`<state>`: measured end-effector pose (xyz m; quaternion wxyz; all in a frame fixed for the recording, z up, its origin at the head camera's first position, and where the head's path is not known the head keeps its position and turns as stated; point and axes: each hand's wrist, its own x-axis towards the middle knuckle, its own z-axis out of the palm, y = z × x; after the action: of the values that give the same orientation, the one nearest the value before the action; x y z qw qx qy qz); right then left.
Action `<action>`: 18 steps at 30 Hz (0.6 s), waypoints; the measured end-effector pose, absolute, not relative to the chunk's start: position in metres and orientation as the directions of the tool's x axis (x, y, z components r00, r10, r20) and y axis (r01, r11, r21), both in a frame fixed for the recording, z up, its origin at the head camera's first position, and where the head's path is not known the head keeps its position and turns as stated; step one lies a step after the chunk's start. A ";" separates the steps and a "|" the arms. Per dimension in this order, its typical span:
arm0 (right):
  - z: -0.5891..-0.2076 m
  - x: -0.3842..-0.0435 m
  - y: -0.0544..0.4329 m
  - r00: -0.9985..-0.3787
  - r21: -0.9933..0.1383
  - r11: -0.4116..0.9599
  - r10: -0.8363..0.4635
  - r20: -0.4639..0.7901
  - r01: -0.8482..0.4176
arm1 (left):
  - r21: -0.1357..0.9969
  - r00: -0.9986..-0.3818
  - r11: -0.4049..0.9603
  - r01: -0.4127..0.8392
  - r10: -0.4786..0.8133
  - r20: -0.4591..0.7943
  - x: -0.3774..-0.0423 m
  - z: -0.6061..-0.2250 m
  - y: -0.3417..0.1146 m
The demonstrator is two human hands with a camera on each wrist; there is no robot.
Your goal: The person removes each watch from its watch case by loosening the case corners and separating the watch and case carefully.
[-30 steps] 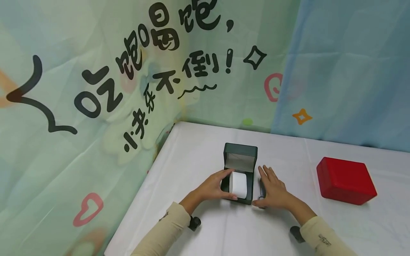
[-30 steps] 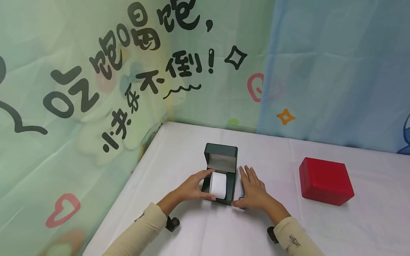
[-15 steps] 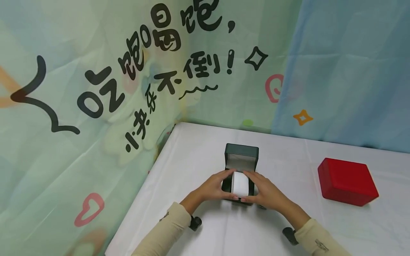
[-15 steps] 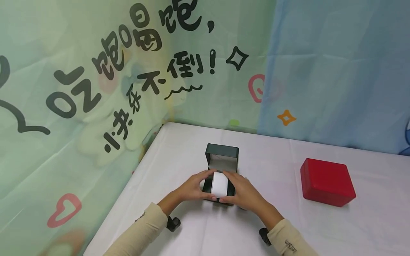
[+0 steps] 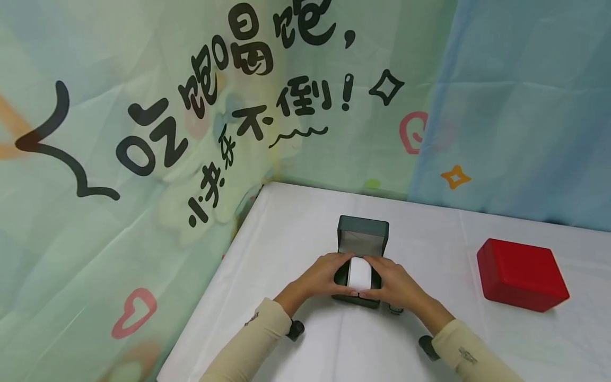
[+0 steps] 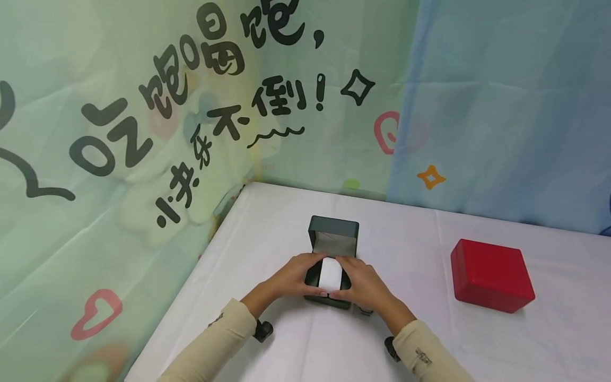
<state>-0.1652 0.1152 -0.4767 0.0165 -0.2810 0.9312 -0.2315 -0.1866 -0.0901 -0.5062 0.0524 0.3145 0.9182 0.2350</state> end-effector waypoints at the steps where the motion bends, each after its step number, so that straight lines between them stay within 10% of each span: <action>1: -0.477 -0.166 0.115 -0.842 -0.440 0.737 -0.530 0.096 -0.514 | 0.459 -0.798 0.696 0.552 0.601 0.049 -0.187 -0.507 -0.090; 18: -0.492 -0.167 0.111 -0.846 -0.358 0.774 -0.523 0.101 -0.522 | 0.352 -0.815 0.752 0.558 0.576 0.062 -0.186 -0.516 -0.086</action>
<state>-0.1666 0.1106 -0.4917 0.0022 -0.2774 0.9418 -0.1897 -0.1863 -0.0862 -0.5157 0.0254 0.3030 0.9355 0.1799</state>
